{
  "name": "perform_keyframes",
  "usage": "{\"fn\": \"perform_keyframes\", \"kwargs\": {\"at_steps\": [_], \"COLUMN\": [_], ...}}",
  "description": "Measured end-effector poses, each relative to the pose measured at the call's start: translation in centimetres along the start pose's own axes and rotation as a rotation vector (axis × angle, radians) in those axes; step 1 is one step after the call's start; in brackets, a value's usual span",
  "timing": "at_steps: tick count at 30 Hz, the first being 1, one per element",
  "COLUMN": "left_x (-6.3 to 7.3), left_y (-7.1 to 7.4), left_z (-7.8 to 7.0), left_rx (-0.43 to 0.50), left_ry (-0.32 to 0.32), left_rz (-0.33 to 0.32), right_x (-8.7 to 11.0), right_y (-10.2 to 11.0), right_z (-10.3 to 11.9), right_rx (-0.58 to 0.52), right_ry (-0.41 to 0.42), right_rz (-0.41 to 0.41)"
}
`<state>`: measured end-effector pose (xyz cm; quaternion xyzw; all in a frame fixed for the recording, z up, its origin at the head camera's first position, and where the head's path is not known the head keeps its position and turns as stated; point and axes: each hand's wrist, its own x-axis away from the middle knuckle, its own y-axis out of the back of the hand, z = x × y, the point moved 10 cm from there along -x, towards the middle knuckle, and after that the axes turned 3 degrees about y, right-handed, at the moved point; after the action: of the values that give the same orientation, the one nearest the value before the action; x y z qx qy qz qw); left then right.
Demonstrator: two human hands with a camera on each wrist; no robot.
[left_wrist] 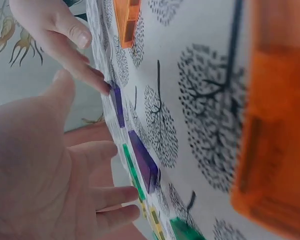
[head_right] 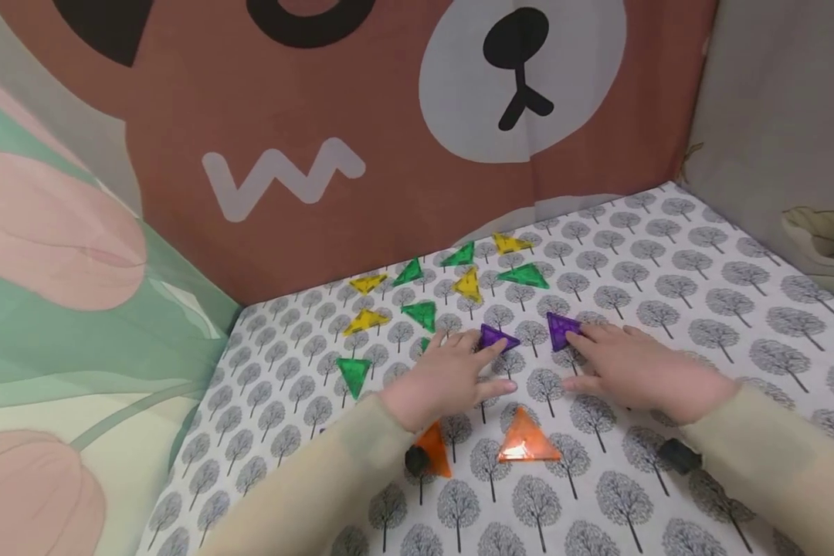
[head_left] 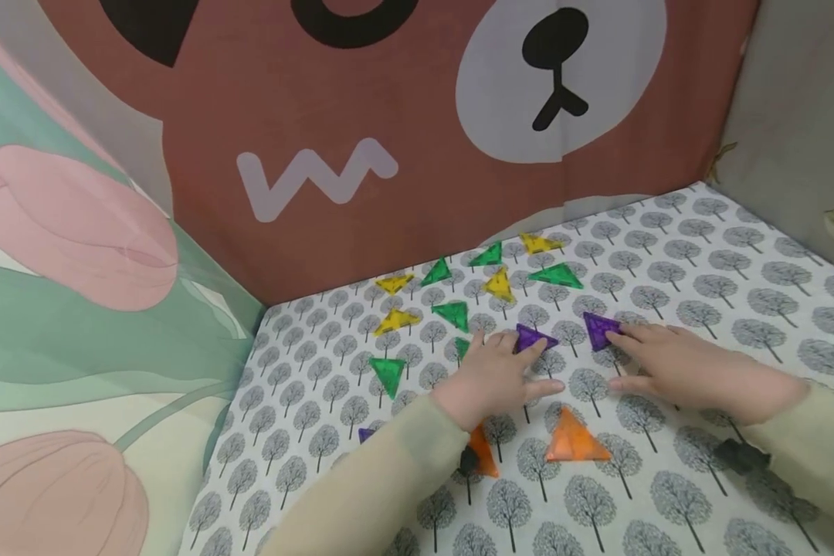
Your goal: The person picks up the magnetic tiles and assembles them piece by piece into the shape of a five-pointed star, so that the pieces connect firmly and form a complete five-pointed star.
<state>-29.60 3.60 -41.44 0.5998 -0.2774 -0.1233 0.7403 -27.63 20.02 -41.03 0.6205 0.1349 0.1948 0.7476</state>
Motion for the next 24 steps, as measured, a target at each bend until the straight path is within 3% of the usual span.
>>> {"fn": "perform_keyframes", "kwargs": {"at_steps": [10, 24], "left_x": [-0.8, -1.2], "left_y": [-0.5, -0.8], "left_z": [0.4, -0.8], "left_rx": [0.0, 0.032], "left_ry": [0.085, -0.058], "left_rz": [0.022, 0.003], "right_x": [-0.4, -0.5], "right_y": [0.1, 0.0], "right_z": [0.9, 1.0], "right_rx": [-0.001, -0.07], "right_ry": [0.048, 0.036], "right_rz": [-0.028, -0.045]}}
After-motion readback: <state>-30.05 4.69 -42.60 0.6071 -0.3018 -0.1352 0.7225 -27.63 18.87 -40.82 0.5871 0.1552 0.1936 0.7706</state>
